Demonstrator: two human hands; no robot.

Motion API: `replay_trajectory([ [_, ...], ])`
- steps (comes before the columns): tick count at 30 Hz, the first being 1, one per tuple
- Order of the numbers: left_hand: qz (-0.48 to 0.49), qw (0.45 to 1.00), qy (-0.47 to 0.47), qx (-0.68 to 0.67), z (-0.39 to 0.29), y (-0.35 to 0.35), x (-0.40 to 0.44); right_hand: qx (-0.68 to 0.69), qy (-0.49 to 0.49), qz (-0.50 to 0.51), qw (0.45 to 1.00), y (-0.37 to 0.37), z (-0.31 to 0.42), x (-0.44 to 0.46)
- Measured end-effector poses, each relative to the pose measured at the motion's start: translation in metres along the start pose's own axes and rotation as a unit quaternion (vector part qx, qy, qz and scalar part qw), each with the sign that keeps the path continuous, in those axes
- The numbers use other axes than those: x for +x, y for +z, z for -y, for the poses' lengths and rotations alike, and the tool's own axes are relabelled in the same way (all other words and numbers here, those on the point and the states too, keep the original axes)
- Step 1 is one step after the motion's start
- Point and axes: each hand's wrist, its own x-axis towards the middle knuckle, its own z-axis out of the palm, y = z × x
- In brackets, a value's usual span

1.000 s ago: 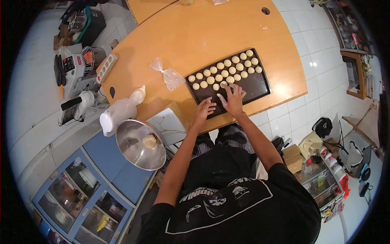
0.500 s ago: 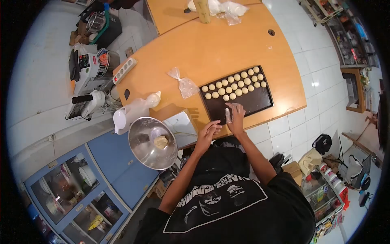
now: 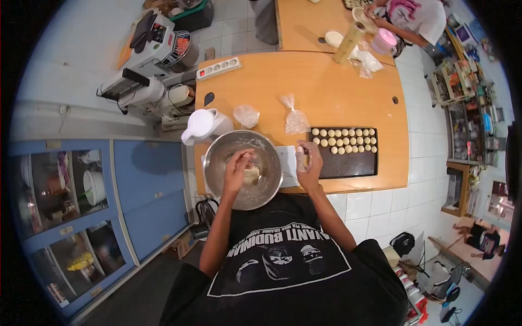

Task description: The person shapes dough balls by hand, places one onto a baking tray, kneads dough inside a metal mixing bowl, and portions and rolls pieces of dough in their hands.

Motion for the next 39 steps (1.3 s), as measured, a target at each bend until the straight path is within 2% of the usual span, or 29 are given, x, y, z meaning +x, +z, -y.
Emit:
replay_trajectory([
  [1, -0.005, 1.000, 0.000, -0.008, 0.008, -0.017, -0.002, -0.004, -0.004, 0.008, 1.000, 0.012, 0.007, -0.003],
  [3, -0.035, 0.999, 0.021, 0.032, 0.019, -0.047, -0.007, 0.046, 0.037, 0.199, 0.978, 0.034, 0.018, -0.007],
  [4, -0.023, 0.997, 0.045, 0.051, 0.021, -0.061, -0.010, 0.041, 0.036, 0.204, 0.977, 0.044, 0.021, -0.010],
  [6, -0.005, 0.998, 0.043, 0.052, 0.023, -0.076, -0.016, -0.120, -0.002, 0.403, 0.907, 0.062, 0.022, -0.016],
  [7, 0.015, 0.997, 0.043, 0.061, 0.022, -0.083, -0.019, -0.123, -0.004, 0.406, 0.906, 0.072, 0.020, -0.021],
  [9, 0.039, 0.998, 0.009, 0.055, 0.026, -0.092, -0.018, -0.200, 0.042, 0.459, 0.865, 0.088, 0.007, -0.036],
  [11, 0.104, 0.980, 0.072, 0.154, 0.040, -0.095, -0.014, -0.218, 0.044, 0.459, 0.860, 0.100, -0.005, -0.045],
  [12, 0.150, 0.962, 0.065, 0.219, 0.041, -0.095, -0.013, -0.192, 0.049, 0.426, 0.883, 0.104, -0.007, -0.049],
  [13, 0.154, 0.962, 0.066, 0.216, 0.042, -0.093, -0.014, -0.166, 0.052, 0.391, 0.904, 0.107, -0.008, -0.051],
  [14, 0.187, 0.944, 0.096, 0.254, 0.041, -0.089, -0.015, -0.163, 0.015, 0.365, 0.916, 0.108, -0.009, -0.054],
  [17, 0.244, 0.909, 0.146, 0.304, 0.053, -0.079, -0.013, -0.177, 0.025, 0.329, 0.927, 0.115, -0.011, -0.060],
  [19, 0.228, 0.881, 0.159, 0.383, 0.058, -0.074, -0.011, -0.193, 0.006, 0.304, 0.933, 0.117, -0.014, -0.064],
  [20, 0.234, 0.879, 0.165, 0.381, 0.060, -0.073, -0.008, -0.204, -0.013, 0.287, 0.936, 0.116, -0.016, -0.066],
  [22, 0.229, 0.847, 0.211, 0.431, 0.069, -0.070, 0.000, -0.202, 0.007, 0.292, 0.935, 0.117, -0.010, -0.065],
  [23, 0.233, 0.845, 0.216, 0.430, 0.074, -0.068, 0.003, -0.192, 0.026, 0.304, 0.933, 0.118, -0.008, -0.064],
  [25, 0.219, 0.803, 0.229, 0.504, 0.076, -0.066, 0.007, -0.200, 0.020, 0.294, 0.934, 0.120, -0.011, -0.067],
  [29, 0.242, 0.791, 0.183, 0.531, 0.068, -0.063, 0.009, -0.198, 0.037, 0.266, 0.943, 0.119, 0.004, -0.072],
  [31, 0.218, 0.798, 0.175, 0.533, 0.071, -0.061, 0.008, -0.206, 0.037, 0.265, 0.941, 0.116, 0.016, -0.074],
  [39, 0.186, 0.808, 0.194, 0.524, 0.080, -0.061, 0.008, -0.243, 0.034, 0.250, 0.937, 0.112, 0.042, -0.084],
])
